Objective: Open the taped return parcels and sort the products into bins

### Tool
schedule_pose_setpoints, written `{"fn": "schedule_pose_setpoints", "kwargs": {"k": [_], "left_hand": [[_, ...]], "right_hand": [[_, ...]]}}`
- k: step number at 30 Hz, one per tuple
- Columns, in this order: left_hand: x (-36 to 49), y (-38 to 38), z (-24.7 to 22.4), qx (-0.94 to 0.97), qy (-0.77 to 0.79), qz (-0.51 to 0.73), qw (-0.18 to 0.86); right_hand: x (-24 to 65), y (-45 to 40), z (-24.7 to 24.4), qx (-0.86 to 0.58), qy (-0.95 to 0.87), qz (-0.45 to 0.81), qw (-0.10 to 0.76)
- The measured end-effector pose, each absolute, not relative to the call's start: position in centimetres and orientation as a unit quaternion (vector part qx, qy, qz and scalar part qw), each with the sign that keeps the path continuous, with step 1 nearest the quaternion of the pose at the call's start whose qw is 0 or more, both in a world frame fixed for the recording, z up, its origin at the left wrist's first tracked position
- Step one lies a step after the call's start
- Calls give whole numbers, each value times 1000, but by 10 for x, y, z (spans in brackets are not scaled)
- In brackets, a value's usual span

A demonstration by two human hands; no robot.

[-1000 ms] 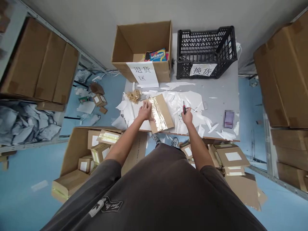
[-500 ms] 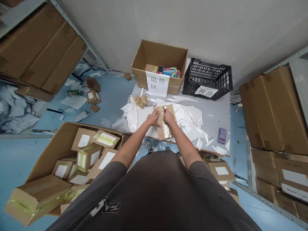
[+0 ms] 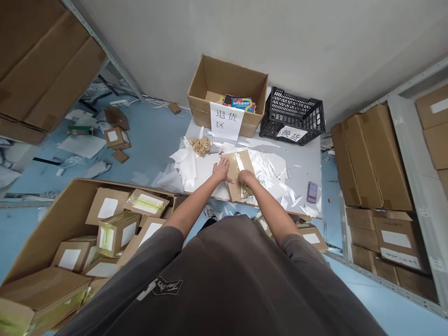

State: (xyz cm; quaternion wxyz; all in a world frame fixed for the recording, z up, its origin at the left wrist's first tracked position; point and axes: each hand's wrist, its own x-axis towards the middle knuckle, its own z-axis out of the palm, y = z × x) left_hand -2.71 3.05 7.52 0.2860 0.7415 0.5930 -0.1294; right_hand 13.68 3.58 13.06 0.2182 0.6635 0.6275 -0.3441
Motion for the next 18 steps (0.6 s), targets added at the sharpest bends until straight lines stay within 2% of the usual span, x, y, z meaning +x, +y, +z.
{"fn": "schedule_pose_setpoints", "kwargs": {"k": [2,3,6,10,13,18], "left_hand": [[-23,33,73,735,597,-131,294],[-21,35,73,732,599,-133,297],[-15,38,74,726,603,-148,297],[-14,39,80,719,608,-156,299],[-18,36,88,717,608,-146,309],[-12,17,99,706,630,-144,289]], "right_hand": [[157,1,132,645,611,-351,297],[167,-17,132,643,610,-350,303],[195,-65,135,649,627,-345,258],[230,-100,140,655,624,-350,244],[257,-107,143,668,635,-339,191],[277,-97,129,755,577,-307,55]]}}
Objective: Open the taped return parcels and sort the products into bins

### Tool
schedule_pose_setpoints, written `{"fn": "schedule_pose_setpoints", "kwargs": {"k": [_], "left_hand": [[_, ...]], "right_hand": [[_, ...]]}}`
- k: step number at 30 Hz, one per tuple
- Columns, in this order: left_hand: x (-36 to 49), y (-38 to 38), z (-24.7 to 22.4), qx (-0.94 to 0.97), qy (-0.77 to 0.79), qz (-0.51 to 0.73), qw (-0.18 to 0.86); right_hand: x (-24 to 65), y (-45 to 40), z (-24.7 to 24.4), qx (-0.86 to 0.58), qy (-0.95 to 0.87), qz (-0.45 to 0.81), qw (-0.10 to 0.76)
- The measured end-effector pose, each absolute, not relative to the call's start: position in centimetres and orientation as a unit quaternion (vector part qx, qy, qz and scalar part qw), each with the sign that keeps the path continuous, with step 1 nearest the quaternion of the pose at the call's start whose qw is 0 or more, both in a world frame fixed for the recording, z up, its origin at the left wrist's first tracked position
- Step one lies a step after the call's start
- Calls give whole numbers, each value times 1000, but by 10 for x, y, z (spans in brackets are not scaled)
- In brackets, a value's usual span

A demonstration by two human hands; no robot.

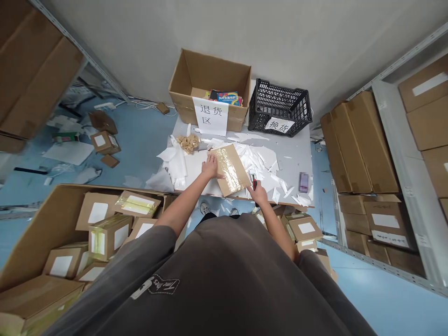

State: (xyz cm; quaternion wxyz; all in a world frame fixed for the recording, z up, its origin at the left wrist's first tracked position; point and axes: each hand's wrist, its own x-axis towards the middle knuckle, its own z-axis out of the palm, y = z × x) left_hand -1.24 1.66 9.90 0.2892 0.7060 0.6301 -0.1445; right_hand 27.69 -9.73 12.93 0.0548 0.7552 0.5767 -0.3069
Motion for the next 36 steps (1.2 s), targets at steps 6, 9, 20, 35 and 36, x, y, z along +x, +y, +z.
{"fn": "schedule_pose_setpoints", "kwargs": {"k": [6,9,20,35,36], "left_hand": [[1,-33,104,644,703,-164,254],[3,-53,107,629,726,-162,225],[54,-56,110,819,515,-155,202],[50,-41,90,809,511,-188,221],[49,-40,89,810,509,-186,222]], "right_hand": [[251,-64,97,790,534,-302,14],[242,-47,92,783,539,-311,8],[232,-14,85,747,581,-323,-11],[303,-85,69,579,606,-545,-30],[303,-86,68,578,593,-560,-39]]}}
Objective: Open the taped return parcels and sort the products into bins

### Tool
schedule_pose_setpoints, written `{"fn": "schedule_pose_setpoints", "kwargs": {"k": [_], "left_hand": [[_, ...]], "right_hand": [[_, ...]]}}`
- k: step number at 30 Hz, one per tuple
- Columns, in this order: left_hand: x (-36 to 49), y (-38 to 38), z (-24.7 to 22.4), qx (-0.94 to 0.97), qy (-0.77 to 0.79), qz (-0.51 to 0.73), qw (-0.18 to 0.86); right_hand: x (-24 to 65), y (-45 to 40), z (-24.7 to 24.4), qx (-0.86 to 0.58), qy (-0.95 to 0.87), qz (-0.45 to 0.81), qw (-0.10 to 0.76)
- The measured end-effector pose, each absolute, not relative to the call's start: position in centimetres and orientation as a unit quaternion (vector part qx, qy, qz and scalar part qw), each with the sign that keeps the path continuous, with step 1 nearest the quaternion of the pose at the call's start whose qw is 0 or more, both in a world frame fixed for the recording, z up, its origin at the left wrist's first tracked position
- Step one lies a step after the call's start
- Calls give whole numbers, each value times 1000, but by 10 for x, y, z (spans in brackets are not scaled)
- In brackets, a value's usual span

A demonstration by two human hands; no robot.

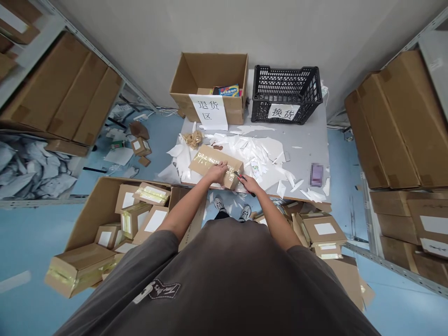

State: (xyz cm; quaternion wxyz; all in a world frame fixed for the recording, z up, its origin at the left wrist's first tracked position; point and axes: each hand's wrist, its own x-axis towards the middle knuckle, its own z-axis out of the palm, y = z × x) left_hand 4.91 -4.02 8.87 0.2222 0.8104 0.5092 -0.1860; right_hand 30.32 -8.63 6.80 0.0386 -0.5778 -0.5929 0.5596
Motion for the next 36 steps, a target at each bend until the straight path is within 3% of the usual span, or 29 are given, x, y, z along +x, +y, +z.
{"fn": "schedule_pose_setpoints", "kwargs": {"k": [6,19,26,32,36], "left_hand": [[44,-37,77,819,498,-180,219],[36,-38,69,831,489,-164,207],[36,-39,67,829,492,-166,207],[26,-34,81,816,512,-102,249],[19,-9,84,813,540,-73,204]], "right_hand": [[309,-80,65,-540,-521,660,44],[296,-86,60,-539,-487,684,71],[280,-112,59,-508,-545,663,66],[304,-130,63,-581,-558,589,61],[323,-123,81,-627,-569,530,54]]}}
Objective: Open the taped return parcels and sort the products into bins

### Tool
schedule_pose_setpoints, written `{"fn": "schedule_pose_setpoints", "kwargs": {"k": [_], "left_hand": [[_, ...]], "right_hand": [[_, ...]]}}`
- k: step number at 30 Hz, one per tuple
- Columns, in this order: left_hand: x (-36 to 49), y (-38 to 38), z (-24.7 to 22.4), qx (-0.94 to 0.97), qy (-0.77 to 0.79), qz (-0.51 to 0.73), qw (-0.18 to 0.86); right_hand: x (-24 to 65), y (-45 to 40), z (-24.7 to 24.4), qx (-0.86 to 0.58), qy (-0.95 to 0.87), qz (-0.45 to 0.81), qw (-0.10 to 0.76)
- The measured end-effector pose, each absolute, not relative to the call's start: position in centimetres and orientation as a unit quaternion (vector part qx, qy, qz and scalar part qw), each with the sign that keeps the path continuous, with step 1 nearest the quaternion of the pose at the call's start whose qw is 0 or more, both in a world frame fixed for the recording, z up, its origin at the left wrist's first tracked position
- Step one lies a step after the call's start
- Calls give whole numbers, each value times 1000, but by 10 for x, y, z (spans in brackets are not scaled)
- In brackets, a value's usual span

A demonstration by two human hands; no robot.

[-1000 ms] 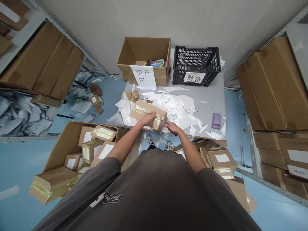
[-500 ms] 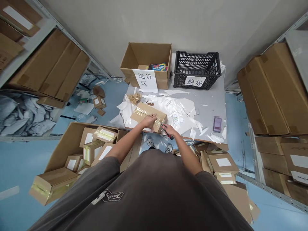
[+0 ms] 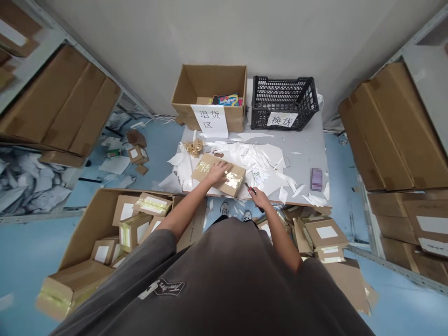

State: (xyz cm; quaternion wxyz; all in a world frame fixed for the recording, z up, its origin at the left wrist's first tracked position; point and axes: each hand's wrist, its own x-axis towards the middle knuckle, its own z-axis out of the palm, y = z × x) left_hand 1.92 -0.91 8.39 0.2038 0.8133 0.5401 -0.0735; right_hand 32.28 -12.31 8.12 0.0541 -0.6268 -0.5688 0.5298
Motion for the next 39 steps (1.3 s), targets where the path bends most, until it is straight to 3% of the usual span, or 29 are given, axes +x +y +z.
{"fn": "schedule_pose_setpoints", "kwargs": {"k": [6,15,26,35,39], "left_hand": [[19,17,62,810,531,-120,217],[6,-10,48,844,504,-15,182],[11,-19,53,844,500,5,194],[7,-21,46,849,501,16,167],[8,-13,56,840,514,25,174]], "right_hand": [[302,-106,102,-646,-644,409,33],[284,-110,93,-649,-684,332,-25],[273,-114,87,-676,-697,231,-60],[329,-117,82,-780,-571,253,30],[299,-116,71,-771,-516,353,119]]}}
